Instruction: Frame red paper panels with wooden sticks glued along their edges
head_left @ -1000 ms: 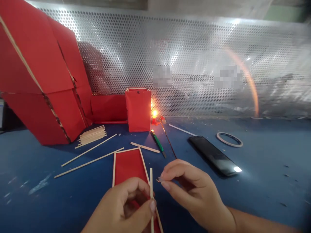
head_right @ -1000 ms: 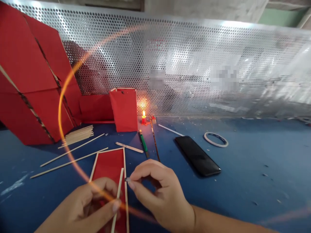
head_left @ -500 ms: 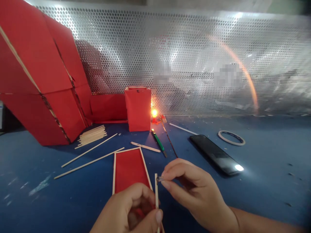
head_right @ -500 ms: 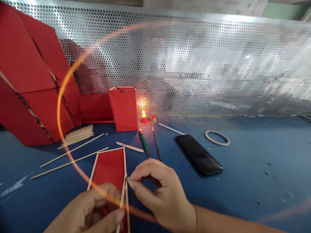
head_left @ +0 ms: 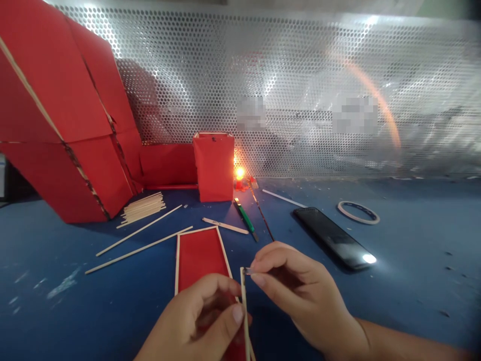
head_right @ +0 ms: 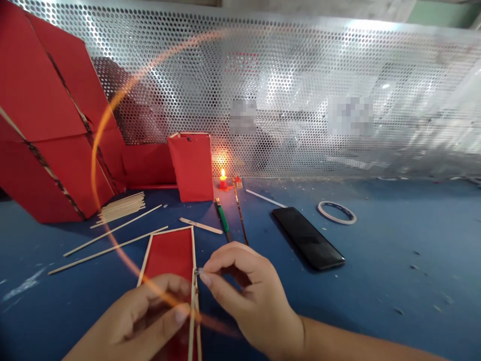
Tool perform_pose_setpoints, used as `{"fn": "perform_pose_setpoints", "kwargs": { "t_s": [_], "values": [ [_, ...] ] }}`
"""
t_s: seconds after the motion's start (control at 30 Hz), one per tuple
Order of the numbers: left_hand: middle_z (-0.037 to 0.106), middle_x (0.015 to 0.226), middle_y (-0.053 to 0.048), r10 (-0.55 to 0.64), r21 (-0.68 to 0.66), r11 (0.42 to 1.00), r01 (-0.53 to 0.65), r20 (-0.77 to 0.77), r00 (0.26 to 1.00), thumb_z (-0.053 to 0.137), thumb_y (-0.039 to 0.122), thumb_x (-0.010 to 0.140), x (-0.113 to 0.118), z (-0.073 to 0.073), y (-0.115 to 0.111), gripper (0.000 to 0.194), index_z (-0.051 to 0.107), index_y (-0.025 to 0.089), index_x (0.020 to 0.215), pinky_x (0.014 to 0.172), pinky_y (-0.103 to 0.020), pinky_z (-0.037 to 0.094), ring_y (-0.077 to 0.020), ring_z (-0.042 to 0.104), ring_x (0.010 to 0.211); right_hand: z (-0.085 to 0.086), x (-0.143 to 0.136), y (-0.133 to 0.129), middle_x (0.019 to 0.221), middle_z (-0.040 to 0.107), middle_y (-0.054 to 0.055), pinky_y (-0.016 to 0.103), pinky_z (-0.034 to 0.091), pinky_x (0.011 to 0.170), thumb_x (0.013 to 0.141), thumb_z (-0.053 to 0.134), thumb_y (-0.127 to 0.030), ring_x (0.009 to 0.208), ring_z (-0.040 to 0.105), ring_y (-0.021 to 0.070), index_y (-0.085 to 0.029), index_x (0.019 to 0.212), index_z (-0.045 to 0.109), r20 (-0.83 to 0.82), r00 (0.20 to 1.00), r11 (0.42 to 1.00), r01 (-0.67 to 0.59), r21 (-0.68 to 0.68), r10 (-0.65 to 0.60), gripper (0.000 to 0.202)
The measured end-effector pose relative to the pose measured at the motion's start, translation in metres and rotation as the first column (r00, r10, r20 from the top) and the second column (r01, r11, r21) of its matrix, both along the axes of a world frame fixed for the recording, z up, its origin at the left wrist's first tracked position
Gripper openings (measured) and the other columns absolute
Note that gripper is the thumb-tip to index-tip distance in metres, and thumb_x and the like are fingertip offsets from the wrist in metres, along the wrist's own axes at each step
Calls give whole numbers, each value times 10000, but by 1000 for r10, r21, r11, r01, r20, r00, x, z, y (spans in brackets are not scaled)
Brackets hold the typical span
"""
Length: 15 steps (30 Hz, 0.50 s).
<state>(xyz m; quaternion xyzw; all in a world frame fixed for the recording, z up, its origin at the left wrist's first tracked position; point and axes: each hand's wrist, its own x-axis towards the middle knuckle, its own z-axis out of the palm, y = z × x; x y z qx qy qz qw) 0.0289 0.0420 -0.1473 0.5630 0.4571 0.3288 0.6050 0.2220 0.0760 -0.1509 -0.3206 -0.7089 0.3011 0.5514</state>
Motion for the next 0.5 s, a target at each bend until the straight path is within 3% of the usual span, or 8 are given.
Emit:
{"fn": "perform_pose_setpoints", "kwargs": {
  "t_s": [0.13, 0.27, 0.33, 0.5],
  "values": [
    [769, 995, -54, -14, -34, 999, 14, 11, 1000, 661, 413, 859, -1, 2, 3, 242, 676, 212, 992, 881, -321, 511, -225, 706, 963, 1, 0, -1, 798, 719, -27, 108, 560, 665, 810, 707, -99, 719, 690, 68, -243, 823, 726, -3, 1000, 1000, -14, -9, 14, 145],
    [778, 928, -68, -45, -92, 995, 42, -25, 999, 677, 412, 832, -3, -3, 3, 274, 711, 184, 981, 672, -282, 493, -206, 697, 809, 0, 1, -1, 799, 714, -28, 113, 561, 674, 816, 703, -102, 723, 687, 68, -245, 825, 723, -8, 1000, 1000, -17, -12, 17, 145],
    [775, 933, -68, -36, -103, 994, 35, -8, 999, 682, 403, 824, -3, -4, 3, 271, 705, 182, 979, 650, -274, 470, -197, 686, 797, -1, 0, -1, 802, 712, -26, 117, 561, 674, 817, 705, -107, 725, 684, 71, -244, 824, 720, -8, 1000, 1000, -19, -22, 19, 138],
    [723, 765, 41, 54, -59, 997, -53, 9, 999, 776, 350, 751, -1, 1, 3, 274, 578, 223, 891, 628, -248, 403, -145, 640, 709, -1, -1, 0, 797, 704, -29, 120, 553, 674, 814, 714, -122, 728, 675, 73, -246, 810, 717, -21, 1000, 999, 13, -43, -14, 124]
  ]
}}
